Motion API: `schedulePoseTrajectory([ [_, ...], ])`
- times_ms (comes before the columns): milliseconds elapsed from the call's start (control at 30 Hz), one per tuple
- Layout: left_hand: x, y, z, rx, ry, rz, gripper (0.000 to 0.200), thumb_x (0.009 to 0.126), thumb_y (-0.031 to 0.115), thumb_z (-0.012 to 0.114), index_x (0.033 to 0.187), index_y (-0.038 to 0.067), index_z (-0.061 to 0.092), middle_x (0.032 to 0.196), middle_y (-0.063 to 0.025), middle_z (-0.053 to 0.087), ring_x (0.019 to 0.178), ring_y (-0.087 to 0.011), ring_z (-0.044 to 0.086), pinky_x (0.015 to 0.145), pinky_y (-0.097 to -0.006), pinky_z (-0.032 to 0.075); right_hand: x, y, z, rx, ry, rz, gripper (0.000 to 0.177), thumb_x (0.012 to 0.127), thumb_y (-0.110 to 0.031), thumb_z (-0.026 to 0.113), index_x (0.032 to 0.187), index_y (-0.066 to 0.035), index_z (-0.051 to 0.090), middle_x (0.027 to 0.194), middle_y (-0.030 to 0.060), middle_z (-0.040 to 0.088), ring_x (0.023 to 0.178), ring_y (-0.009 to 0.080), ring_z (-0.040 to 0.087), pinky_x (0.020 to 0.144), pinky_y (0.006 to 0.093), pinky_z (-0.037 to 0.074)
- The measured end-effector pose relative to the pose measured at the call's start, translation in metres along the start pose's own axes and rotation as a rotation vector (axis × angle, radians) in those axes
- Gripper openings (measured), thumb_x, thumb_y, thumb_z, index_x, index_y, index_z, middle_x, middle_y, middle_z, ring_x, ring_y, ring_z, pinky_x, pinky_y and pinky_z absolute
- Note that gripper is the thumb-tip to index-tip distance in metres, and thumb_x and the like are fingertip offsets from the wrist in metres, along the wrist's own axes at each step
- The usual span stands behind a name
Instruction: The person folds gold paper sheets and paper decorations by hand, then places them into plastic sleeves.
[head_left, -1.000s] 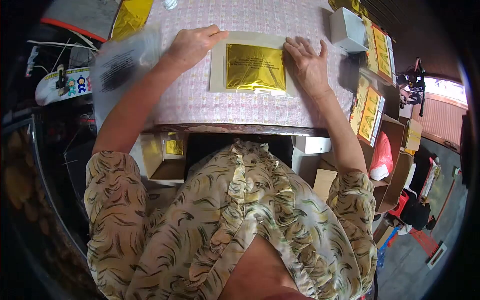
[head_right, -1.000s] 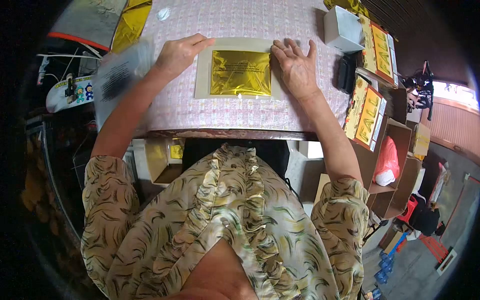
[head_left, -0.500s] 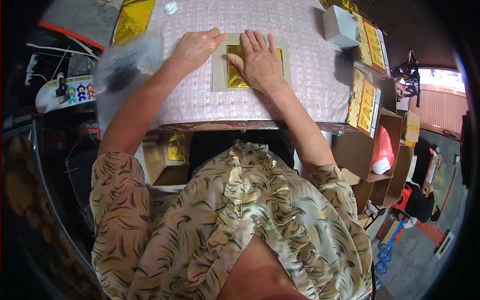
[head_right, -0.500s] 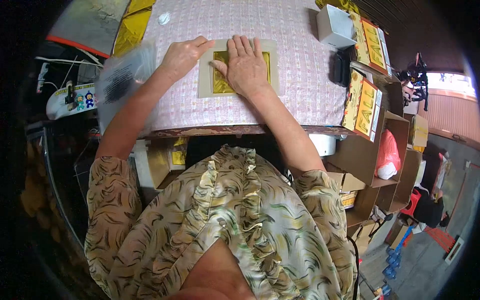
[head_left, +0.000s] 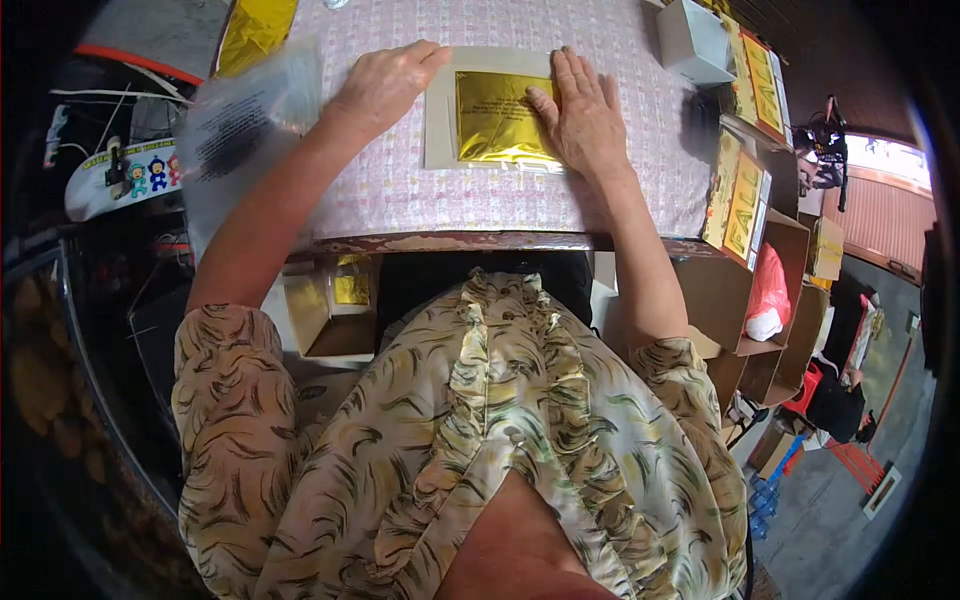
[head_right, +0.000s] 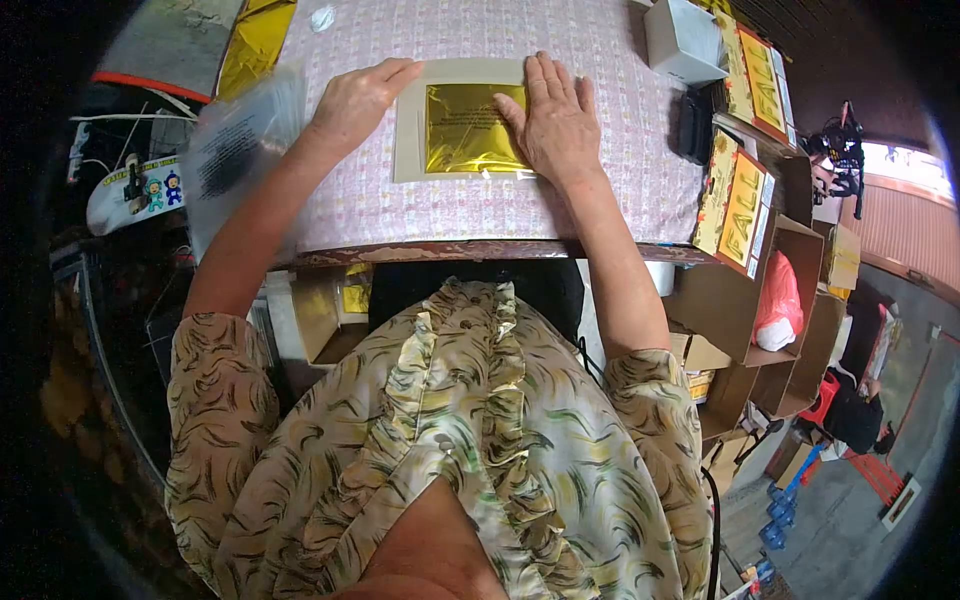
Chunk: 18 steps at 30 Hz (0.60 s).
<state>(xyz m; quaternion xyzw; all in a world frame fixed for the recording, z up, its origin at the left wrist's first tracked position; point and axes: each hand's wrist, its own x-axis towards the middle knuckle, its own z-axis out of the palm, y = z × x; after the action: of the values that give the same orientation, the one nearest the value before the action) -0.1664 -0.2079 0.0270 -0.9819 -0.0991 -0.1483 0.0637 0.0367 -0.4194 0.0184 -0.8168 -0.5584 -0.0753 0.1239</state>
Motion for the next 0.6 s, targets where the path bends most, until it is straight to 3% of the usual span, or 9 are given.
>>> schedulePoseTrajectory([
  [167, -0.011, -0.004, -0.002, -0.014, 0.079, 0.018, 0.048, 0.085, -0.005, 0.062, 0.131, 0.008, 0.066, 0.134, -0.0045, 0.067, 0.094, -0.0259, 0.075, 0.083, -0.0364, 0.063, -0.002, 0.001, 0.005, 0.022, 0.084, -0.045, 0.071, 0.105, -0.053, 0.047, 0.154, -0.001, 0.04, 0.159, 0.0184, 0.043, 0.149, 0.0343, 0.037, 0.122, 0.0518, 0.027],
  [267, -0.01, -0.016, 0.003, -0.187, 0.148, 0.058, 0.035, 0.09, 0.003, 0.061, 0.124, 0.005, 0.068, 0.131, -0.0113, 0.067, 0.104, -0.0346, 0.072, 0.089, -0.0411, 0.061, -0.003, 0.0, 0.01, 0.032, 0.119, -0.06, 0.071, 0.105, -0.051, 0.048, 0.153, 0.001, 0.041, 0.158, 0.0207, 0.043, 0.148, 0.0363, 0.038, 0.121, 0.0516, 0.027],
  [367, -0.002, -0.019, 0.011, -0.371, 0.156, -0.085, 0.03, 0.092, 0.011, 0.064, 0.12, 0.005, 0.07, 0.135, -0.0149, 0.066, 0.114, -0.0365, 0.069, 0.098, -0.0446, 0.057, -0.001, 0.001, 0.011, 0.027, 0.143, -0.064, 0.071, 0.105, -0.051, 0.048, 0.152, 0.002, 0.04, 0.157, 0.0217, 0.043, 0.147, 0.0375, 0.039, 0.121, 0.0517, 0.028],
  [433, 0.01, 0.019, -0.003, -0.012, 0.236, 0.077, 0.045, 0.099, 0.033, 0.062, 0.134, 0.006, 0.063, 0.146, -0.0173, 0.058, 0.132, -0.0352, 0.057, 0.115, -0.0463, 0.044, -0.002, 0.001, 0.013, 0.02, 0.147, -0.067, 0.072, 0.105, -0.051, 0.048, 0.152, 0.003, 0.04, 0.157, 0.0218, 0.043, 0.146, 0.0378, 0.039, 0.12, 0.0517, 0.028],
  [467, 0.012, 0.033, -0.005, -0.01, 0.235, 0.072, 0.045, 0.099, 0.033, 0.062, 0.134, 0.006, 0.063, 0.146, -0.0173, 0.058, 0.132, -0.0352, 0.057, 0.115, -0.0463, 0.044, -0.002, 0.002, 0.015, 0.009, 0.151, -0.068, 0.072, 0.105, -0.051, 0.047, 0.152, 0.003, 0.04, 0.157, 0.022, 0.043, 0.146, 0.038, 0.039, 0.12, 0.0518, 0.028],
  [533, 0.012, 0.054, -0.001, -0.157, 0.019, -0.082, 0.066, 0.103, 0.053, 0.051, 0.151, 0.007, 0.047, 0.16, -0.0147, 0.043, 0.149, -0.0307, 0.038, 0.125, -0.0461, 0.026, -0.002, 0.001, 0.015, 0.001, 0.152, -0.071, 0.072, 0.105, -0.052, 0.047, 0.152, 0.003, 0.04, 0.157, 0.0221, 0.044, 0.146, 0.0383, 0.039, 0.12, 0.052, 0.028],
  [600, 0.005, 0.049, 0.008, -0.184, -0.018, -0.079, 0.071, 0.104, 0.057, 0.045, 0.156, 0.008, 0.04, 0.164, -0.0132, 0.036, 0.152, -0.0293, 0.031, 0.127, -0.0449, 0.022, -0.003, 0.001, 0.014, -0.015, 0.156, -0.061, 0.074, 0.105, -0.054, 0.045, 0.152, 0.003, 0.04, 0.157, 0.0221, 0.043, 0.146, 0.0382, 0.039, 0.12, 0.0521, 0.028],
])
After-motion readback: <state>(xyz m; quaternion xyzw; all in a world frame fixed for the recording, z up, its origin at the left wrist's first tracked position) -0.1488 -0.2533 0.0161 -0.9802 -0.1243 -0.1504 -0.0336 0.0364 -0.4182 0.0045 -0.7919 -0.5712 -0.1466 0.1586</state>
